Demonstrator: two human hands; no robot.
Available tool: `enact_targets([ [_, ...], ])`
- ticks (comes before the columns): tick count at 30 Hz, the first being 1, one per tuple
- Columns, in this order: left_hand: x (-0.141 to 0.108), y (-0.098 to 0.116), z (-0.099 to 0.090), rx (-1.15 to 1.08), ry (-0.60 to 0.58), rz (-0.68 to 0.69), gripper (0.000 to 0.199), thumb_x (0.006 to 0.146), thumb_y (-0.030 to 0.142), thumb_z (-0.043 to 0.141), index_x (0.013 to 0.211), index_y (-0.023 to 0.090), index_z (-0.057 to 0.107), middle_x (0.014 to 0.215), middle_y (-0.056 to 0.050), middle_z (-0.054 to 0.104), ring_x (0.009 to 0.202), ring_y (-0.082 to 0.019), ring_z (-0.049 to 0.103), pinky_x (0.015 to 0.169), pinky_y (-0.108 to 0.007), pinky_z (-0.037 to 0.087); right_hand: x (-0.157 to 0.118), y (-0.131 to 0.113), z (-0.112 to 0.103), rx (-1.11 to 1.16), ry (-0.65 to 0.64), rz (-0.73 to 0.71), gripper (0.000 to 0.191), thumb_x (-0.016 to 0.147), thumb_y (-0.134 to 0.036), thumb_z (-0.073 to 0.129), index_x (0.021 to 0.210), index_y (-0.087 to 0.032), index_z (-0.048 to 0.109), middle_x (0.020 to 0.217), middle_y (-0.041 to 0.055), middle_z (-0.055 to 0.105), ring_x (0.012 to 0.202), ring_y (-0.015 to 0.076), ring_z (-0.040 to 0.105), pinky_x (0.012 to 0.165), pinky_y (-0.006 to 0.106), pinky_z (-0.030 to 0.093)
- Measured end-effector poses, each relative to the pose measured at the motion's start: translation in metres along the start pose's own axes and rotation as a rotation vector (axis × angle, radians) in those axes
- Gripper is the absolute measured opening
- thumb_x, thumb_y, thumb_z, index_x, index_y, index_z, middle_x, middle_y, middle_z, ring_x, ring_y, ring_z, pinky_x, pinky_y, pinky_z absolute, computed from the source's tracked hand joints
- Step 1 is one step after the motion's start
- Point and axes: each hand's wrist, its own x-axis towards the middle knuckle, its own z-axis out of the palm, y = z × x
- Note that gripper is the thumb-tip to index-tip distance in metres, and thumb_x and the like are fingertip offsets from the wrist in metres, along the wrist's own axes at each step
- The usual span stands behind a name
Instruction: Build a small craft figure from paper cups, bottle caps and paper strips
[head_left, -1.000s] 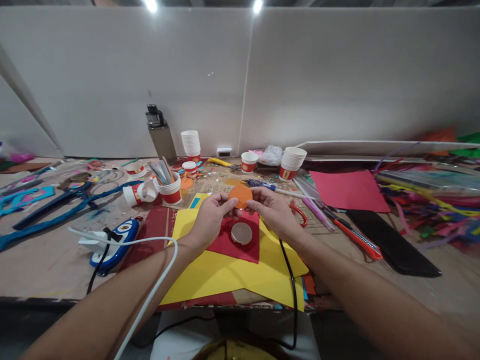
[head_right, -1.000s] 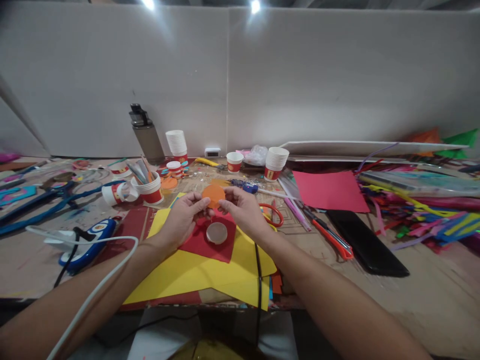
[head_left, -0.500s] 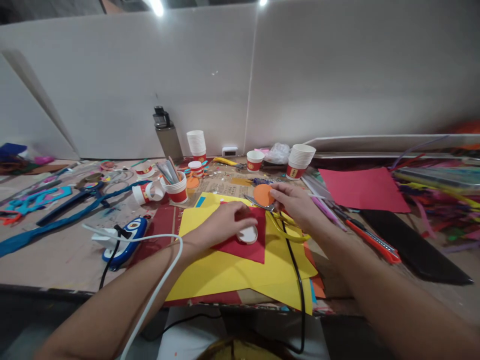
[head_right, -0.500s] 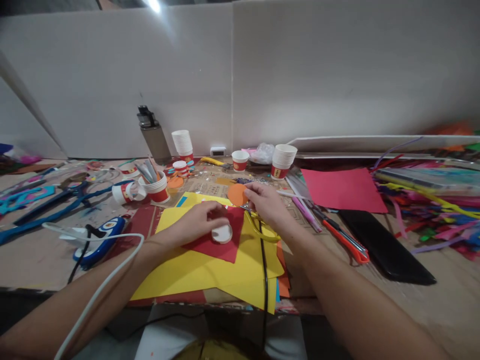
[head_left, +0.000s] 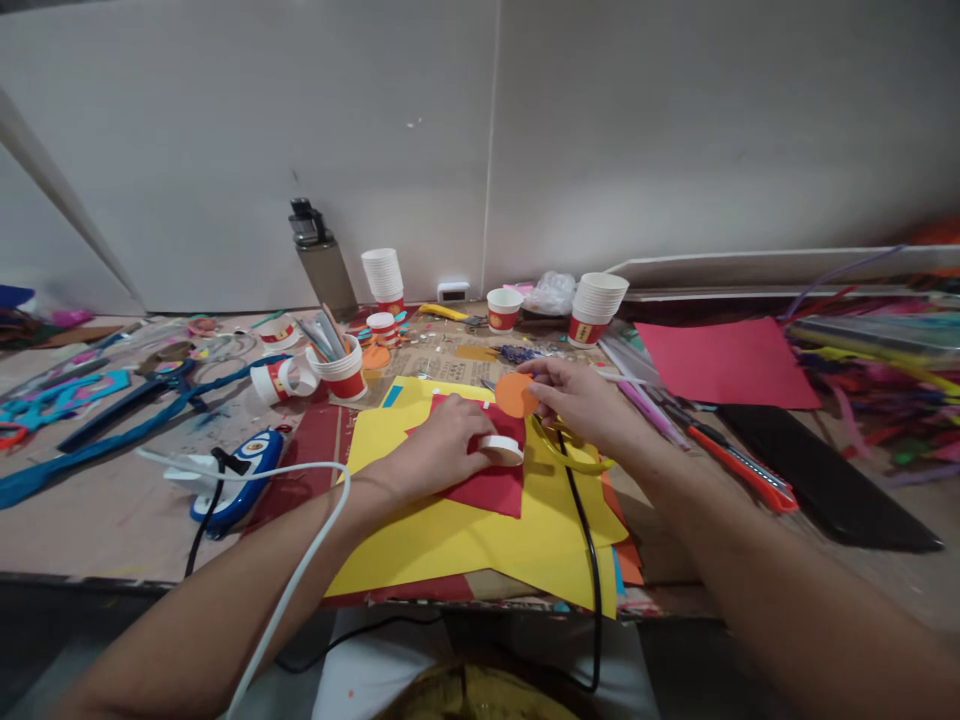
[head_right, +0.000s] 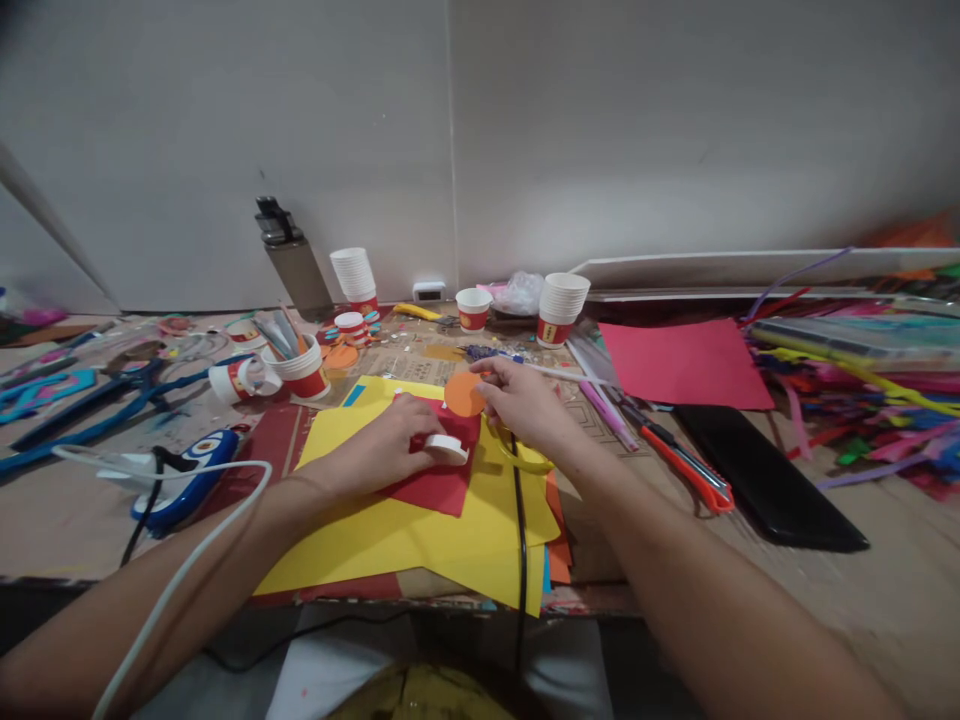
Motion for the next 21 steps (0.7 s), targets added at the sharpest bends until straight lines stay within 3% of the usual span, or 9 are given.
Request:
enact_targets([
  [4, 0.002, -0.004, -0.007, -0.161, 0.020, -0.190, 0.030, 0.084, 0.042, 0.058, 0.068, 0.017, 0.062, 0.067, -0.001, 0.062, 0.063, -0.014, 0.053, 0.061, -0.027, 0.038, -0.001, 0.001, -0.001, -0.066, 0.022, -0.030, 0.028, 0.083, -0.017, 0.052, 0.109, -0.017, 0.061, 0.069, -0.0013, 0.059, 0.049, 0.0081, 0.052, 0.044, 0.019, 0.041],
  [6, 0.003, -0.010, -0.012, -0.253, 0.084, -0.286, 0.018, 0.081, 0.034, 0.060, 0.081, 0.017, 0.065, 0.074, -0.001, 0.065, 0.066, -0.014, 0.056, 0.059, -0.025, 0.039, 0.000, 0.004, -0.002, -0.125, 0.046, -0.076, 0.025, 0.083, -0.019, 0.053, 0.106, -0.018, 0.064, 0.068, -0.0008, 0.060, 0.051, 0.0096, 0.054, 0.045, 0.020, 0.040],
  [8, 0.005, -0.017, -0.017, -0.335, 0.155, -0.408, 0.028, 0.077, 0.031, 0.064, 0.102, 0.019, 0.064, 0.075, -0.001, 0.067, 0.064, -0.014, 0.059, 0.056, -0.024, 0.040, 0.000, 0.007, -0.003, -0.176, 0.044, -0.090, 0.021, 0.083, -0.022, 0.054, 0.100, -0.019, 0.066, 0.063, -0.0006, 0.060, 0.051, 0.0110, 0.054, 0.044, 0.021, 0.038],
  [10, 0.006, -0.025, -0.020, -0.410, 0.170, -0.505, 0.036, 0.076, 0.033, 0.065, 0.109, 0.020, 0.061, 0.070, 0.000, 0.067, 0.055, -0.014, 0.059, 0.049, -0.022, 0.040, -0.001, 0.008, -0.003, -0.200, 0.009, -0.066, 0.018, 0.083, -0.024, 0.056, 0.094, -0.020, 0.069, 0.056, -0.0017, 0.058, 0.046, 0.0112, 0.052, 0.042, 0.022, 0.035],
  [17, 0.004, -0.042, -0.024, -0.486, 0.053, -0.484, 0.036, 0.080, 0.043, 0.061, 0.105, 0.018, 0.067, 0.054, -0.001, 0.063, 0.044, -0.012, 0.054, 0.043, -0.020, 0.038, -0.011, 0.008, -0.001, -0.339, -0.379, -0.085, 0.016, 0.079, -0.023, 0.060, 0.086, -0.022, 0.075, 0.055, -0.0014, 0.063, 0.041, 0.0099, 0.050, 0.040, 0.022, 0.031],
  [21, 0.005, -0.038, -0.031, -0.528, -0.031, -0.488, 0.033, 0.080, 0.041, 0.062, 0.099, 0.015, 0.070, 0.055, -0.002, 0.064, 0.046, -0.011, 0.056, 0.044, -0.020, 0.041, -0.014, 0.010, 0.002, -0.455, -0.435, -0.203, 0.020, 0.079, -0.022, 0.059, 0.089, -0.026, 0.077, 0.078, -0.0003, 0.073, 0.060, 0.0134, 0.061, 0.052, 0.023, 0.039],
])
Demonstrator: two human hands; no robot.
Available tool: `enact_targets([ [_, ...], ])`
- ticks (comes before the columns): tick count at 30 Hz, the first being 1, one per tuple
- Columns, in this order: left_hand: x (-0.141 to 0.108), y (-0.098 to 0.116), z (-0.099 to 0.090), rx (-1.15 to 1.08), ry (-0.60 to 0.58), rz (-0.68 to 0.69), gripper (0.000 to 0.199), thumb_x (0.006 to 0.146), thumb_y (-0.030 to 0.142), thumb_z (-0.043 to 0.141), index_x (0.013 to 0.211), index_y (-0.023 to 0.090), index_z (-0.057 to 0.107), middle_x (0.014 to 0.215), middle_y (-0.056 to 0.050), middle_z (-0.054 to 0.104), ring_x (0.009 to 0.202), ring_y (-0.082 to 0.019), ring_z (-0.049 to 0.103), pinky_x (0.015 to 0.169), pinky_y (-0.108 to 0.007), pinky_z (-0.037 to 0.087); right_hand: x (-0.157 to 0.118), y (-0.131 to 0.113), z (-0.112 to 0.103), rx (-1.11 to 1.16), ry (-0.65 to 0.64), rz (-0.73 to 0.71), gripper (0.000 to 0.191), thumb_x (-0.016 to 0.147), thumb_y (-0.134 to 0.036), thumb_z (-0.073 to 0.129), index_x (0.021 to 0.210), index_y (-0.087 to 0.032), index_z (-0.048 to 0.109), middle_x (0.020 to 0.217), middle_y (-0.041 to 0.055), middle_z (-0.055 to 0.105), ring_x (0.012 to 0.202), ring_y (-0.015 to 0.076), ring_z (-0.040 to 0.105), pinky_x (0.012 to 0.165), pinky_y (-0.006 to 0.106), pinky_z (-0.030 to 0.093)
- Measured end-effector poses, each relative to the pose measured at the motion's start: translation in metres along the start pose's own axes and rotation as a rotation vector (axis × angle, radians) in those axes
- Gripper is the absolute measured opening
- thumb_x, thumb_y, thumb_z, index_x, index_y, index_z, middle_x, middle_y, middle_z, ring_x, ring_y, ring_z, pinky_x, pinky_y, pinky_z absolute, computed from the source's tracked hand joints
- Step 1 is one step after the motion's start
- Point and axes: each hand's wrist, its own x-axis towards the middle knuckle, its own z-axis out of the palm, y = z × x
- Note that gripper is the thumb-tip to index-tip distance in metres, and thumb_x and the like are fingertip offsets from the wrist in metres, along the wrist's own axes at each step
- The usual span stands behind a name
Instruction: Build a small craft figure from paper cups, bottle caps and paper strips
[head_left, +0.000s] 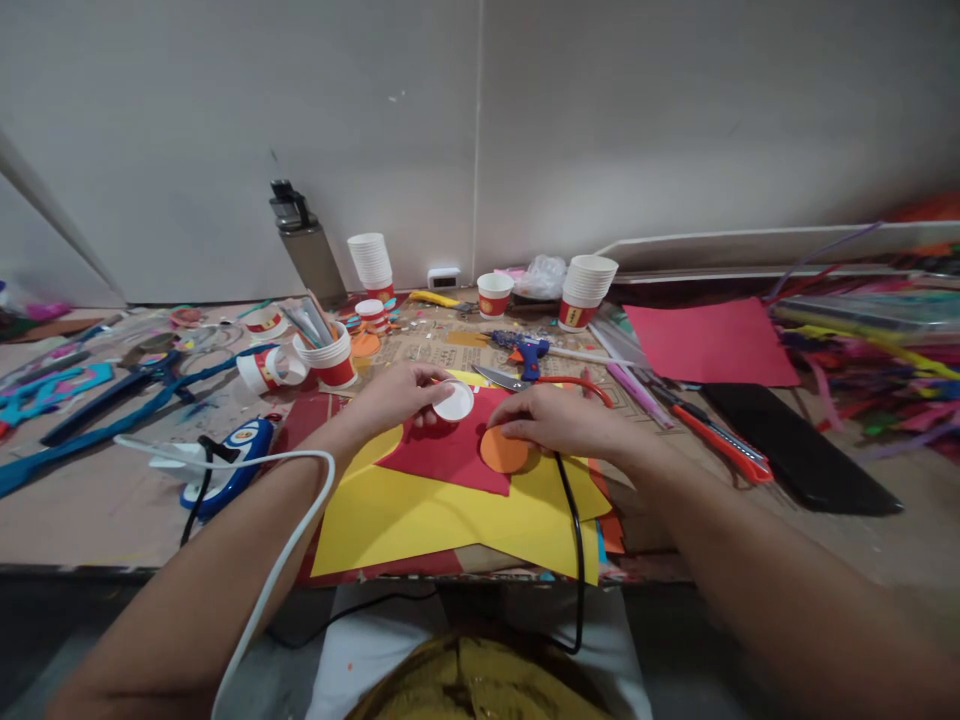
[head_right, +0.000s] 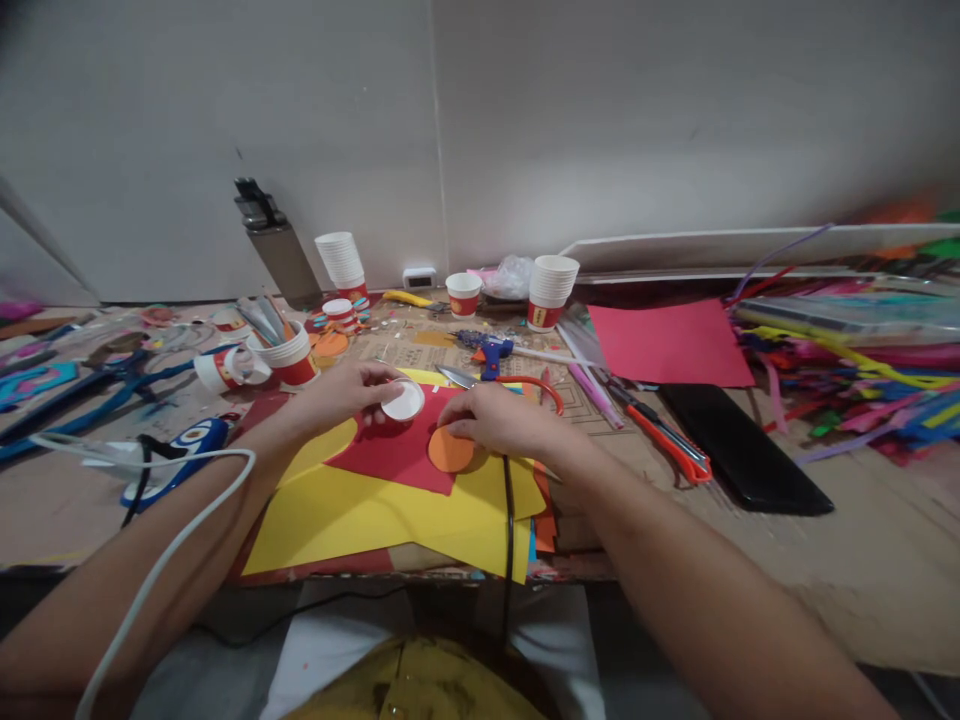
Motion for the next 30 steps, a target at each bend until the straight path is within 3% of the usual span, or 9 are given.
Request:
enact_targets([
  [3, -0.004, 0.005, 0.002, 0.019, -0.022, 0.014, 0.032, 0.080, 0.041, 0.061, 0.098, 0.015, 0.070, 0.060, -0.003, 0.066, 0.047, -0.012, 0.059, 0.043, -0.019, 0.041, 0.000, -0.002, 0.000, -0.049, 0.044, -0.047, 0.020, 0.081, -0.025, 0.059, 0.091, -0.028, 0.077, 0.092, 0.0005, 0.074, 0.078, 0.0170, 0.064, 0.064, 0.025, 0.043],
  [8, -0.013, 0.008, 0.014, 0.022, -0.163, 0.008, 0.031, 0.078, 0.043, 0.061, 0.097, 0.018, 0.064, 0.057, -0.002, 0.066, 0.043, -0.015, 0.059, 0.042, -0.022, 0.042, 0.002, -0.001, -0.005, -0.049, 0.191, -0.020, 0.020, 0.085, -0.030, 0.057, 0.091, -0.024, 0.075, 0.085, 0.0027, 0.073, 0.073, 0.0167, 0.061, 0.063, 0.026, 0.041],
  [11, -0.018, 0.010, 0.018, 0.124, -0.161, 0.044, 0.026, 0.079, 0.042, 0.059, 0.090, 0.019, 0.064, 0.058, -0.002, 0.066, 0.045, -0.016, 0.061, 0.043, -0.023, 0.041, 0.006, 0.003, -0.012, -0.012, 0.326, -0.011, 0.021, 0.084, -0.030, 0.056, 0.091, -0.021, 0.074, 0.085, 0.0031, 0.073, 0.072, 0.0165, 0.060, 0.065, 0.027, 0.041],
  [15, -0.020, 0.013, 0.017, 0.384, -0.044, 0.200, 0.019, 0.078, 0.036, 0.058, 0.078, 0.020, 0.069, 0.070, -0.004, 0.070, 0.060, -0.017, 0.063, 0.054, -0.025, 0.040, 0.020, 0.006, -0.028, 0.000, 0.472, 0.030, 0.023, 0.084, -0.030, 0.054, 0.091, -0.018, 0.073, 0.084, 0.0035, 0.072, 0.072, 0.0157, 0.060, 0.065, 0.026, 0.042],
  [20, -0.021, 0.012, 0.019, 0.575, 0.021, 0.272, 0.019, 0.079, 0.035, 0.058, 0.077, 0.022, 0.072, 0.076, -0.005, 0.071, 0.069, -0.019, 0.062, 0.060, -0.027, 0.037, 0.064, 0.014, -0.057, -0.200, 0.593, -0.009, 0.025, 0.087, -0.028, 0.052, 0.103, -0.017, 0.069, 0.093, 0.0066, 0.071, 0.079, 0.0165, 0.062, 0.070, 0.026, 0.043],
  [22, -0.023, 0.013, 0.021, 0.644, 0.035, 0.287, 0.022, 0.079, 0.038, 0.058, 0.072, 0.021, 0.071, 0.072, -0.006, 0.070, 0.068, -0.019, 0.062, 0.059, -0.027, 0.035, 0.087, 0.020, -0.067, -0.379, 0.601, 0.112, 0.031, 0.087, -0.023, 0.053, 0.114, -0.017, 0.065, 0.093, 0.0076, 0.072, 0.079, 0.0171, 0.062, 0.071, 0.026, 0.043],
  [25, -0.026, 0.018, 0.022, 0.732, 0.038, 0.283, 0.029, 0.082, 0.041, 0.055, 0.069, 0.020, 0.070, 0.071, -0.009, 0.070, 0.065, -0.021, 0.062, 0.056, -0.029, 0.034, 0.119, 0.031, -0.076, -0.441, 0.597, 0.176, 0.044, 0.085, -0.021, 0.055, 0.129, -0.013, 0.056, 0.104, 0.0134, 0.071, 0.092, 0.0207, 0.063, 0.079, 0.028, 0.043],
  [30, -0.026, 0.021, 0.023, 0.778, 0.076, 0.276, 0.033, 0.088, 0.043, 0.050, 0.083, 0.019, 0.072, 0.083, -0.012, 0.073, 0.075, -0.026, 0.065, 0.063, -0.033, 0.041, 0.155, 0.046, -0.079, -0.490, 0.551, 0.281, 0.048, 0.081, -0.019, 0.060, 0.128, -0.008, 0.057, 0.110, 0.0211, 0.069, 0.097, 0.0261, 0.064, 0.079, 0.030, 0.043],
])
